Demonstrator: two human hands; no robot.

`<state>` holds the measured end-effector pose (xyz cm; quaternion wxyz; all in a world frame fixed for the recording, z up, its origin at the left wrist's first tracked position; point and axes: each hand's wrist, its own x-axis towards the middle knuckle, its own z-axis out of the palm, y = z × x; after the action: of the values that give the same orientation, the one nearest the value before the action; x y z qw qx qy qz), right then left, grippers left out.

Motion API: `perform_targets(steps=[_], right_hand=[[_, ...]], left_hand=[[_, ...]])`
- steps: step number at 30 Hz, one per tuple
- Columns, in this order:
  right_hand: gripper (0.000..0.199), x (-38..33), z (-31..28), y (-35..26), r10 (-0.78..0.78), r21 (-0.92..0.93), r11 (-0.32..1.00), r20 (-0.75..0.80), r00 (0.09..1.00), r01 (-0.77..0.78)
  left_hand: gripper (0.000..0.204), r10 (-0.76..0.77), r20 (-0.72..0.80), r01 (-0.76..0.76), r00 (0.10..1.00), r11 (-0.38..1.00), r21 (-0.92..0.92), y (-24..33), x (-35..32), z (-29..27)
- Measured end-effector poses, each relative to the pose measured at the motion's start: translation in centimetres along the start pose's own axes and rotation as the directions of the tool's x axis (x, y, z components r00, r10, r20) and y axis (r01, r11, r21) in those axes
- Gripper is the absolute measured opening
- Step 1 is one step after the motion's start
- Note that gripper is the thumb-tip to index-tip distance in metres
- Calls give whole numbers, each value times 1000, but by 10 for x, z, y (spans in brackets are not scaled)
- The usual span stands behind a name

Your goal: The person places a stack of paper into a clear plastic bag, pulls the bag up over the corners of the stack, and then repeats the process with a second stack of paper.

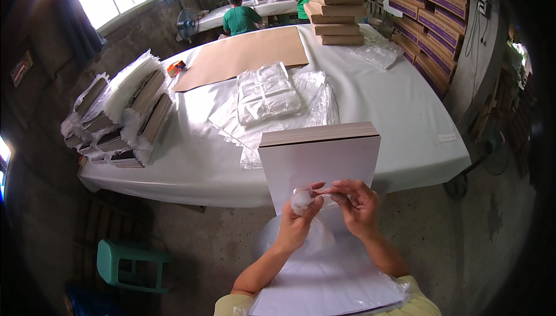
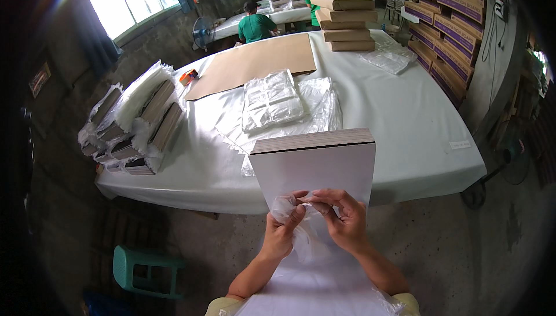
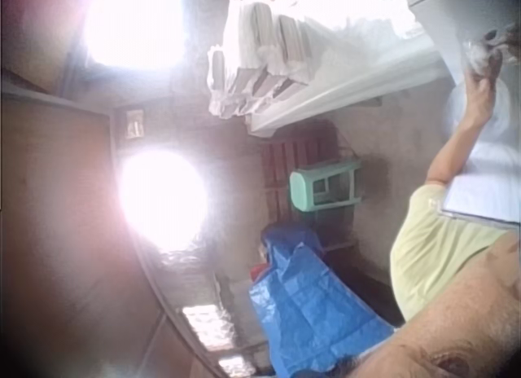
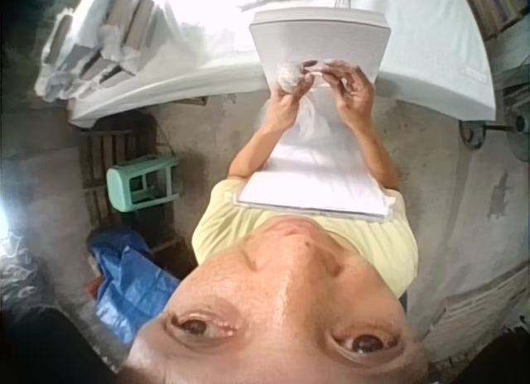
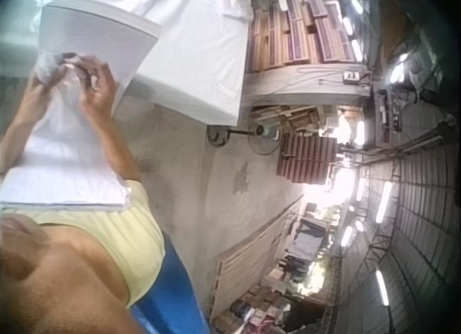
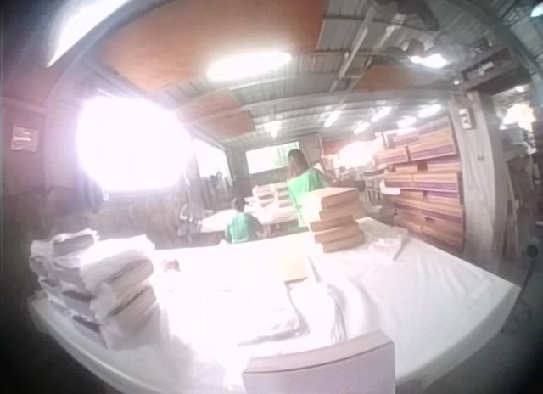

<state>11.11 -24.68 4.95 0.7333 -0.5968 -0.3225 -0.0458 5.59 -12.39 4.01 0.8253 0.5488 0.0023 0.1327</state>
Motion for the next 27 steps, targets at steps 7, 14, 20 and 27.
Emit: perform_targets(steps=[7,14,20,27], right_hand=[[21,-2,-2,-1,36,24,999,-27,999,-35],[21,3,-4,-1,-56,-159,986,-63,996,46],[21,-3,-4,7,41,-25,999,-8,999,-41],[10,-2,-5,-1,73,-40,996,-1,997,-73]], left_hand=[[23,-56,23,56,998,998,-5,-4,0,-4],[23,46,20,-46,999,999,22,-3,3,-1],[27,57,-10,-57,998,998,23,0,2,1],[36,41,17,-41,999,999,-33,-1,1,-1]])
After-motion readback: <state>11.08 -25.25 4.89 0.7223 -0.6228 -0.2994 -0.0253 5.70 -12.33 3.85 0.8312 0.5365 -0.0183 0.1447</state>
